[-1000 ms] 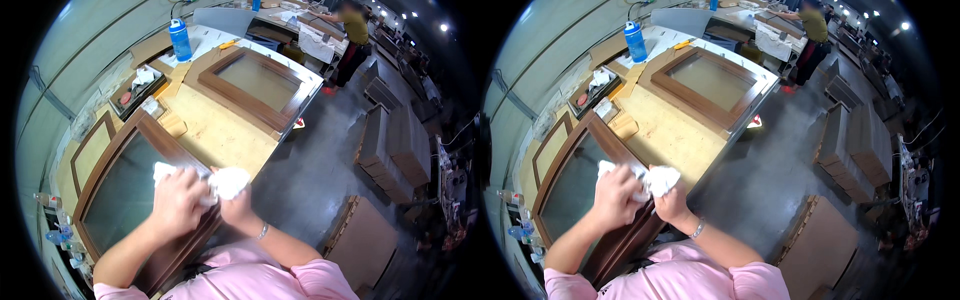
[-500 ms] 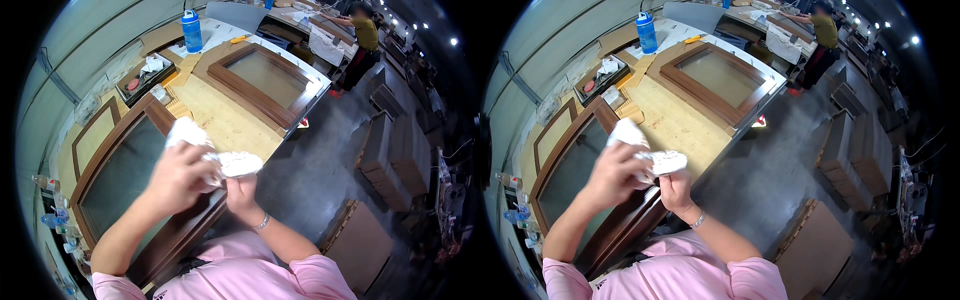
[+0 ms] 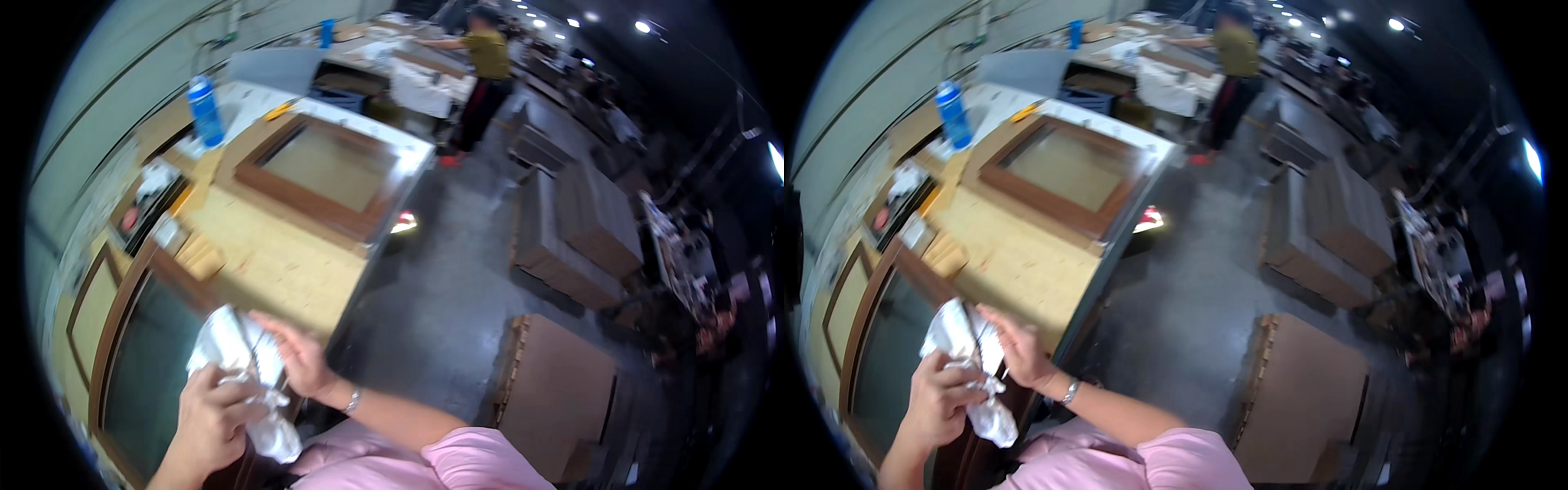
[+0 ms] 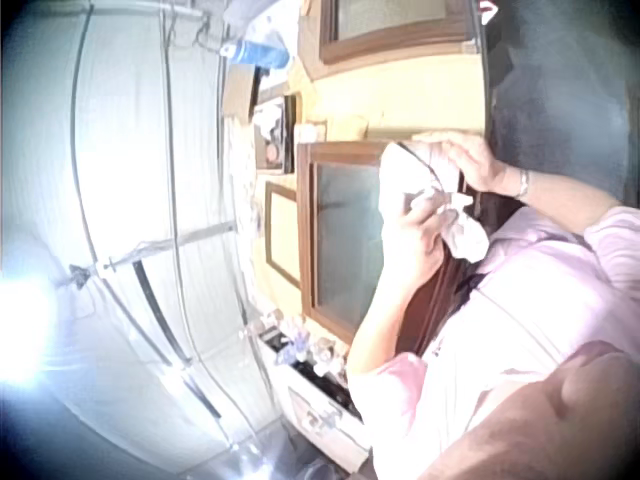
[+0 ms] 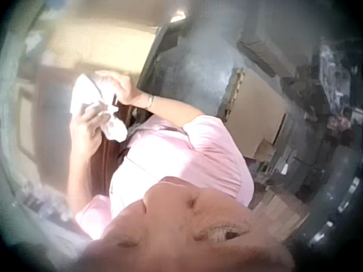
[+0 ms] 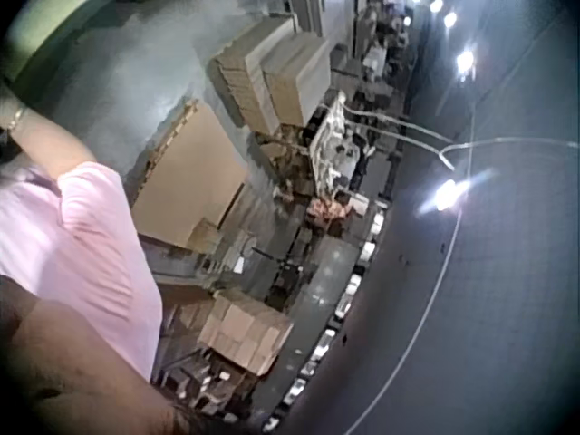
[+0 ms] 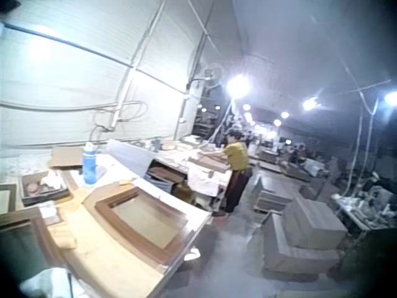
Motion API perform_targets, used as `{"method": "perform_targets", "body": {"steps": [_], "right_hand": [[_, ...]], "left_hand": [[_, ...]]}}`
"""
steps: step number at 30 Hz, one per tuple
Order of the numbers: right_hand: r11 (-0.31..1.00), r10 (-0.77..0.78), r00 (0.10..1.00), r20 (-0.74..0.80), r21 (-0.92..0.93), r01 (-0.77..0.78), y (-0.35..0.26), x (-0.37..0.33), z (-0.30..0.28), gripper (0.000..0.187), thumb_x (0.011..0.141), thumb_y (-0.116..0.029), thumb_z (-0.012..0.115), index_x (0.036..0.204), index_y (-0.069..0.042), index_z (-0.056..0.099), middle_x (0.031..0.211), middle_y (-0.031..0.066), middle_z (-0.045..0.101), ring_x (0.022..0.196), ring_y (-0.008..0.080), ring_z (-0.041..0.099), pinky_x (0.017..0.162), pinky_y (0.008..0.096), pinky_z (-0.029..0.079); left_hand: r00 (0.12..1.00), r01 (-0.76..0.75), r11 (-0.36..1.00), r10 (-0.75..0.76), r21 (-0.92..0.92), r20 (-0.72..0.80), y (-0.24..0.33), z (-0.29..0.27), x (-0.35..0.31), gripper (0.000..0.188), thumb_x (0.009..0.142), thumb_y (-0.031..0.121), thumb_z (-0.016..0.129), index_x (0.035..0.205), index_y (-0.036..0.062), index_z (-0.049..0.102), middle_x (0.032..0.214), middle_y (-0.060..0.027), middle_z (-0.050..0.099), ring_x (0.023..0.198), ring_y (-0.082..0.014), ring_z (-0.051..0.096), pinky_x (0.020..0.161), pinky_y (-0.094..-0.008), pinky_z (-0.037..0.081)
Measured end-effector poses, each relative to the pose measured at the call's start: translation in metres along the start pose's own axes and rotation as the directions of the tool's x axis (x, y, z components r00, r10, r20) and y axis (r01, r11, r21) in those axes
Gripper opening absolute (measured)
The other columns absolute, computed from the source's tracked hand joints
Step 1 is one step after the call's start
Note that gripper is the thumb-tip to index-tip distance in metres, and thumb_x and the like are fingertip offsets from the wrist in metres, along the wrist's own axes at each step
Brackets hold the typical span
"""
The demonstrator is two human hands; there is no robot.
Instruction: The person wipes the glass and wooden edges of a cabinet door frame using a cloth and a small scraper, and applies liquid from a bottle to the cloth.
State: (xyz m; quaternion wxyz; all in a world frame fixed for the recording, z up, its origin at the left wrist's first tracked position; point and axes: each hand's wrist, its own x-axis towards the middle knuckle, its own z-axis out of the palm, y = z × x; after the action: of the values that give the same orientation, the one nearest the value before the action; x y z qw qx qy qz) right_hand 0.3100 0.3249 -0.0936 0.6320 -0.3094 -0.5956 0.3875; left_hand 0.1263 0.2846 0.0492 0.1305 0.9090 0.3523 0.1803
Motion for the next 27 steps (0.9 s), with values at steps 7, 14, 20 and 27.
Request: {"method": "perform_targets", "body": {"steps": [7, 14, 20, 27], "right_hand": [[0.998, -0.046, 0.998, -0.048, -0.049, 0.044, 0.015, -0.005, -0.013, 0.036, 0.103, -0.005, 0.046, 0.134, 0.009, 0.058, 0.139, 0.0249, 0.063, 0.128, 0.0349, 0.063, 0.109, 0.0406, 0.048], [1.000, -0.007, 1.000, -0.025, -0.007, 0.007, 0.010, -0.006, -0.008, 0.038, 0.101, -0.003, 0.041, 0.134, 0.008, 0.058, 0.140, 0.0246, 0.062, 0.130, 0.0348, 0.062, 0.112, 0.0383, 0.045], [0.998, 0.022, 0.998, -0.066, -0.062, -0.026, 0.013, -0.005, 0.003, 0.038, 0.099, 0.000, 0.048, 0.135, 0.008, 0.059, 0.130, 0.0258, 0.068, 0.120, 0.0367, 0.068, 0.103, 0.0375, 0.052], [0.982, 0.061, 0.987, -0.151, -0.169, -0.087, -0.017, -0.002, -0.009, 0.029, 0.103, -0.009, 0.052, 0.122, 0.008, 0.067, 0.101, 0.0197, 0.076, 0.079, 0.0231, 0.071, 0.075, 0.0320, 0.054]], "left_hand": [[0.997, -0.030, 1.000, 0.031, 0.004, -0.067, 0.005, 0.028, 0.031, 0.031, 0.057, -0.003, 0.069, 0.082, 0.0132, 0.077, 0.099, 0.0002, 0.074, 0.088, -0.0316, 0.060, 0.077, -0.0396, 0.052], [0.988, -0.043, 0.978, 0.012, -0.205, -0.152, -0.020, -0.048, -0.022, 0.035, 0.073, 0.004, 0.074, 0.106, 0.0149, 0.075, 0.121, -0.0113, 0.070, 0.102, -0.0300, 0.064, 0.088, -0.0390, 0.053], [0.766, 0.553, 0.634, -0.643, -0.541, 0.030, -0.085, -0.094, -0.071, 0.033, 0.091, 0.015, 0.067, 0.116, -0.0054, 0.067, 0.104, -0.0049, 0.070, 0.091, -0.0128, 0.062, 0.082, -0.0288, 0.049], [0.712, 0.176, 0.482, -0.665, -0.858, -0.228, -0.037, -0.068, 0.003, 0.025, 0.098, 0.012, 0.060, 0.118, -0.0017, 0.064, 0.105, -0.0042, 0.069, 0.093, -0.0110, 0.066, 0.082, -0.0271, 0.053]]}}
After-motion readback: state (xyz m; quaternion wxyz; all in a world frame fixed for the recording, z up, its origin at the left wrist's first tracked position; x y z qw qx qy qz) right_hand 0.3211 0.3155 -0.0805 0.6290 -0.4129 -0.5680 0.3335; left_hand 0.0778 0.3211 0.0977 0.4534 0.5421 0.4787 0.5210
